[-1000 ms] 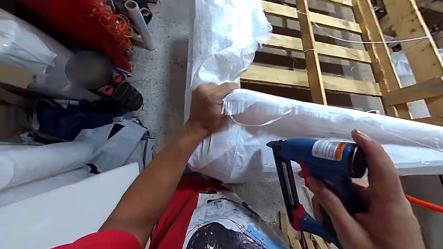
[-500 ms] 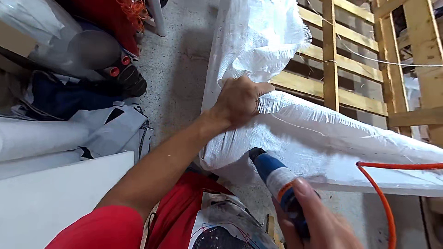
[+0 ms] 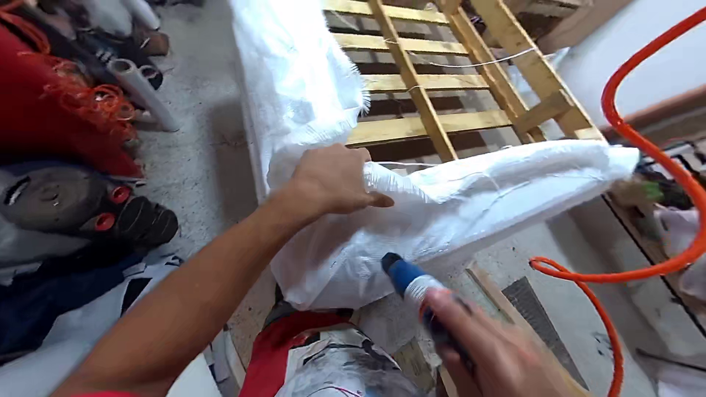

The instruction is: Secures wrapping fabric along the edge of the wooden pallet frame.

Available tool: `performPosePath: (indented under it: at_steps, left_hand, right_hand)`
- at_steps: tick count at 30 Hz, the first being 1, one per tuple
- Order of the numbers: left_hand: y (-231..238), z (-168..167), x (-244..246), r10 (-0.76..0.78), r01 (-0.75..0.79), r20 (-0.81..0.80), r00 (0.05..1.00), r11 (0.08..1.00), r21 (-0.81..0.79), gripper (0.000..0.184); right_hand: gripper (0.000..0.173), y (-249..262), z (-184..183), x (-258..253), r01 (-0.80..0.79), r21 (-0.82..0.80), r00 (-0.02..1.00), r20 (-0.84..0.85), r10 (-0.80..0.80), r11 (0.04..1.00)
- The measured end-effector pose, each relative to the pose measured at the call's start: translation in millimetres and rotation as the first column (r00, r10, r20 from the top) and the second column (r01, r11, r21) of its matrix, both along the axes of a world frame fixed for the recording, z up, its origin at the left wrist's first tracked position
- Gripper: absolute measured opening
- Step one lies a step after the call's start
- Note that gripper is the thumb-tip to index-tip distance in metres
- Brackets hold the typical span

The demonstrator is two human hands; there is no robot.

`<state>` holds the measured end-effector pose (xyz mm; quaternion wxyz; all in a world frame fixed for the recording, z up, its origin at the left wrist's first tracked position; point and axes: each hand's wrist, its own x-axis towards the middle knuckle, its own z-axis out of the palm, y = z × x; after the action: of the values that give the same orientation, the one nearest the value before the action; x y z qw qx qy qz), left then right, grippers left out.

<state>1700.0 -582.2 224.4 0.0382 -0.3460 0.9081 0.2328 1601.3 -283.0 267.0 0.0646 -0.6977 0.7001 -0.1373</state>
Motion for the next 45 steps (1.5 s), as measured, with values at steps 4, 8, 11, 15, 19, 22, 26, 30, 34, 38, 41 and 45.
performPosePath:
  at_steps: [4, 8, 11, 15, 19, 22, 26, 30, 34, 38, 41, 45]
  left_hand:
    - [25.5, 11.3, -57.5, -0.187, 0.180, -0.059, 0.980, 0.977, -0.111, 0.023]
    - [-3.2, -22.0, -29.7, -0.199, 0.122, -0.541, 0.817, 0.977, -0.176, 0.032]
    - [-5.1, -52.4, -21.0, -0.030, -0.098, -0.755, 0.655, 0.987, -0.124, 0.023]
    - [-3.8, -50.0, -24.5, 0.176, -0.223, -0.891, 0.420, 0.971, 0.087, 0.019]
    - [-10.5, -56.8, -22.2, 0.023, -0.398, -0.778, 0.628, 0.868, -0.296, 0.021]
    - [-13.6, -62.9, -17.4, 0.105, -0.458, -0.698, 0.708, 0.821, -0.341, 0.023]
    - [-17.8, -61.7, -14.7, 0.279, -0.483, -0.618, 0.735, 0.855, -0.190, 0.019]
    - [-24.4, -59.1, -14.4, 0.366, -0.480, -0.513, 0.776, 0.871, -0.106, 0.019]
    - [-30.0, -54.9, -12.6, 0.385, -0.450, -0.447, 0.807, 0.892, -0.044, 0.020]
    - [-37.2, -52.1, -8.6, 0.365, -0.393, -0.437, 0.822, 0.919, 0.027, 0.012]
    - [-50.8, -46.9, -3.1, 0.377, -0.321, -0.452, 0.809, 0.926, 0.198, 0.007]
    - [-65.3, -37.2, 3.2, 0.285, -0.186, -0.428, 0.858, 0.948, 0.258, 0.016]
  right_hand:
    - [0.068, 22.2, 3.1, -38.6, 0.240, -0.086, 0.971, 0.009, -0.240, 0.967]
    - [0.074, 34.5, 11.2, -65.5, 0.369, -0.046, 0.923, 0.135, -0.360, 0.928]
    - [0.077, 27.5, 8.9, -77.1, 0.473, 0.032, 0.843, 0.274, -0.463, 0.881]
    - [0.074, 3.7, 1.2, -95.4, 0.529, 0.014, 0.788, 0.365, -0.496, 0.849]
    - [0.071, -30.9, -0.2, -118.8, 0.515, 0.030, 0.802, 0.336, -0.494, 0.856]
    - [0.073, -53.1, 0.6, -130.5, 0.477, 0.082, 0.846, 0.226, -0.482, 0.875]
    - [0.070, -64.3, 6.5, -130.5, 0.454, 0.148, 0.864, 0.169, -0.475, 0.878]
    - [0.068, -69.3, 6.2, -106.8, 0.414, 0.174, 0.873, 0.204, -0.444, 0.894]
    - [0.069, -75.1, 3.4, -79.5, 0.346, 0.168, 0.894, 0.239, -0.379, 0.923]
    - [0.073, -77.2, 1.8, -56.0, 0.343, 0.142, 0.906, 0.210, -0.367, 0.929]
    - [0.075, -79.1, 3.4, -39.7, 0.322, 0.143, 0.913, 0.216, -0.347, 0.936]
    - [0.074, -87.1, 5.3, -26.8, 0.191, 0.140, 0.947, 0.232, -0.220, 0.971]
